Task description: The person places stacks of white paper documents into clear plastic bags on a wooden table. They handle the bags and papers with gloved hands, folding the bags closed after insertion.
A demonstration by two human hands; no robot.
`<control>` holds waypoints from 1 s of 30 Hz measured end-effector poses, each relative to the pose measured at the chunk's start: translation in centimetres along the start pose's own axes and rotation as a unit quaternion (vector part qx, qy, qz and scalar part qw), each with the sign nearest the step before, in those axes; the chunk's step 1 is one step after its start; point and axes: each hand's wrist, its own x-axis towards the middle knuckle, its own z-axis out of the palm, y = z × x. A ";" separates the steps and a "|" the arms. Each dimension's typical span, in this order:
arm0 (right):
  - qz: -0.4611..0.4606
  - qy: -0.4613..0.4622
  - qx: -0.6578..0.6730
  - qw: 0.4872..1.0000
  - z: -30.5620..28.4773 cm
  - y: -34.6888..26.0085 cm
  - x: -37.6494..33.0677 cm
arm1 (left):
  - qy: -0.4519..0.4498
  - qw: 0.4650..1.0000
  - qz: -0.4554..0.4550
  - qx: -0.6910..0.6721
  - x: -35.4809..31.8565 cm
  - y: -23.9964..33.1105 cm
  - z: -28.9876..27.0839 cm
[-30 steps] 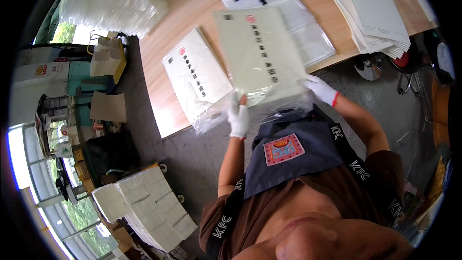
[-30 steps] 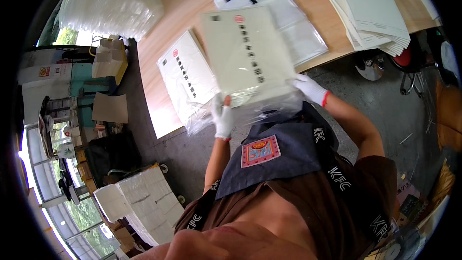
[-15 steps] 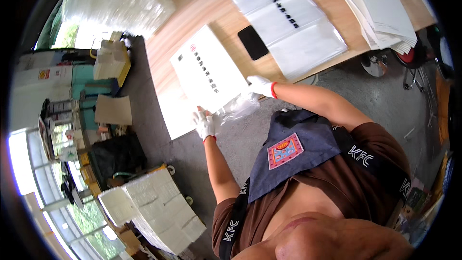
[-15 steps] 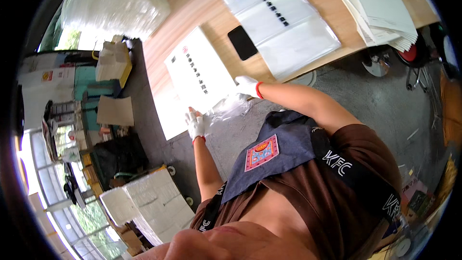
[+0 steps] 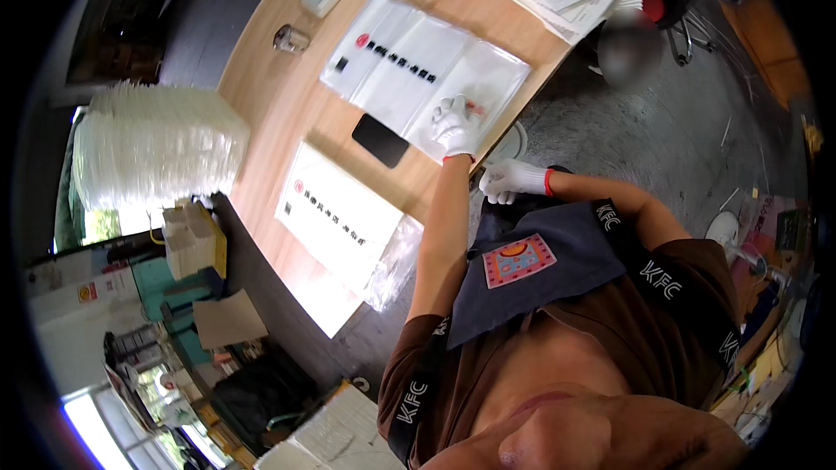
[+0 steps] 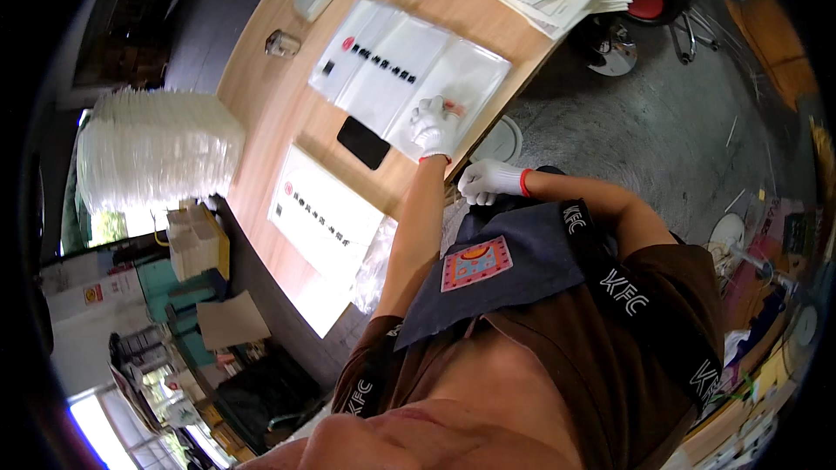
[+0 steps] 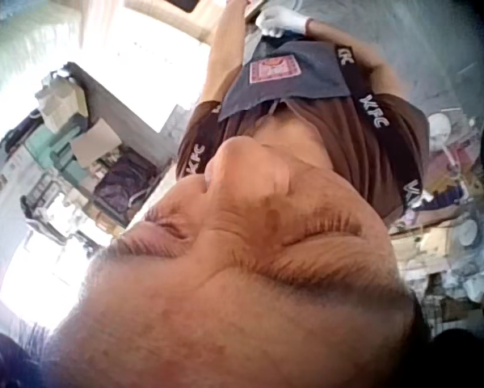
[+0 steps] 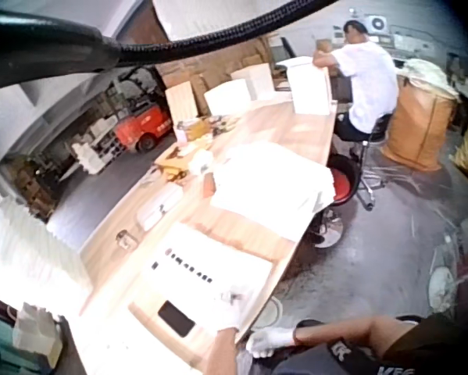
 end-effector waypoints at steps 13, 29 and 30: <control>-0.206 0.398 -0.205 0.870 -6.6 -8.6 4.8 | -0.102 0.969 -0.087 -0.208 3.2 -1.3 -2.0; -0.468 0.230 0.058 0.851 -9.9 -9.0 8.8 | 0.018 0.955 0.109 -0.276 4.2 9.0 -9.6; -0.442 0.195 0.110 0.869 -11.2 -7.3 10.6 | 0.081 0.930 0.237 -0.270 1.7 12.9 -10.2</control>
